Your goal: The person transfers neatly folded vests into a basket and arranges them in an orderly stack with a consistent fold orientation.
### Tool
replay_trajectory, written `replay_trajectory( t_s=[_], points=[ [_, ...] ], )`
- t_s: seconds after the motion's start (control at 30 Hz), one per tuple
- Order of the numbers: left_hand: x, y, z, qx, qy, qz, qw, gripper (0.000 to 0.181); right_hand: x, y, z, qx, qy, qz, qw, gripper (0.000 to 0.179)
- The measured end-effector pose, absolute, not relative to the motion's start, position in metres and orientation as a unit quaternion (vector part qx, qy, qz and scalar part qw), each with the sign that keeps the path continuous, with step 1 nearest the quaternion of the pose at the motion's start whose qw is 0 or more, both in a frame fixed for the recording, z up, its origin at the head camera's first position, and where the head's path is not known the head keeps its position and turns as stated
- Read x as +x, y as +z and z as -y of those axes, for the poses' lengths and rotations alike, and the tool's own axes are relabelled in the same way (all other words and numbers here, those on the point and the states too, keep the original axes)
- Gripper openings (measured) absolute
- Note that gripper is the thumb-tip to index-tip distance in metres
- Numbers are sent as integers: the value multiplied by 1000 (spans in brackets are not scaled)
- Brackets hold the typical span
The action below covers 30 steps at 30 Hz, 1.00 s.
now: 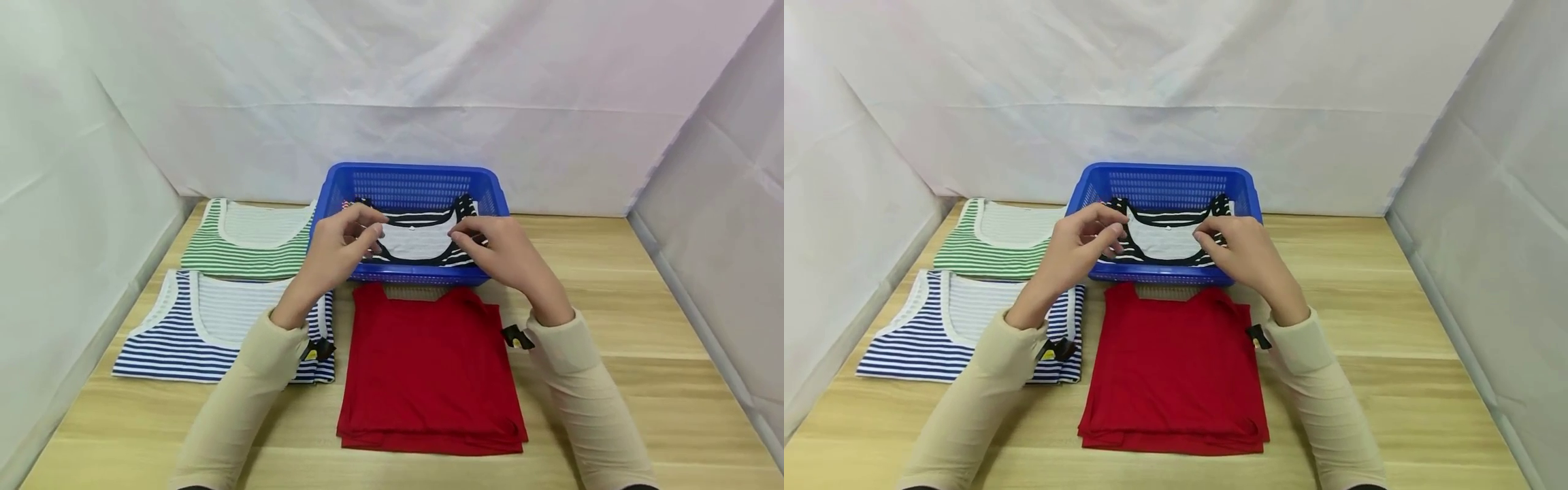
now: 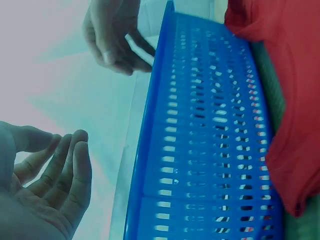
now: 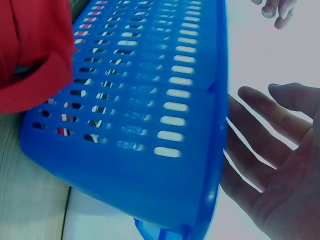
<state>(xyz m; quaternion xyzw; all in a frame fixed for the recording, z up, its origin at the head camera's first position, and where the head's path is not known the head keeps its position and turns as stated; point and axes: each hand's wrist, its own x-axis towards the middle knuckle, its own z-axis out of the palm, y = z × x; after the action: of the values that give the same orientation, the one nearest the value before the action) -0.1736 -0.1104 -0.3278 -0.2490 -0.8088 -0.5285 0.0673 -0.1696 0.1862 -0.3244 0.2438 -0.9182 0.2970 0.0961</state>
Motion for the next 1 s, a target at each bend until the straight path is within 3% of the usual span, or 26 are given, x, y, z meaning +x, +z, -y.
replay_trajectory(
  t_s=[0.2, 0.4, 0.5, 0.67, 1.0],
  points=[
    [-156, -335, 115, -261, -546, 796, 18, 16, -154, -325, -195, 269, 297, 909, 114, 17],
    [-138, -343, 129, -278, -548, 786, -72, 15, -131, -333, -206, 308, 301, 891, 141, 11],
    [-128, -347, 135, -276, -541, 786, -115, 13, -117, -340, -212, 319, 308, 887, 129, 13],
    [-115, -354, 143, -260, -522, 792, -179, 14, -98, -350, -223, 320, 312, 892, 71, 16],
    [-122, -373, 147, -261, -467, 810, -238, 26, -94, -372, -239, 240, 272, 925, -114, 14]
  ],
)
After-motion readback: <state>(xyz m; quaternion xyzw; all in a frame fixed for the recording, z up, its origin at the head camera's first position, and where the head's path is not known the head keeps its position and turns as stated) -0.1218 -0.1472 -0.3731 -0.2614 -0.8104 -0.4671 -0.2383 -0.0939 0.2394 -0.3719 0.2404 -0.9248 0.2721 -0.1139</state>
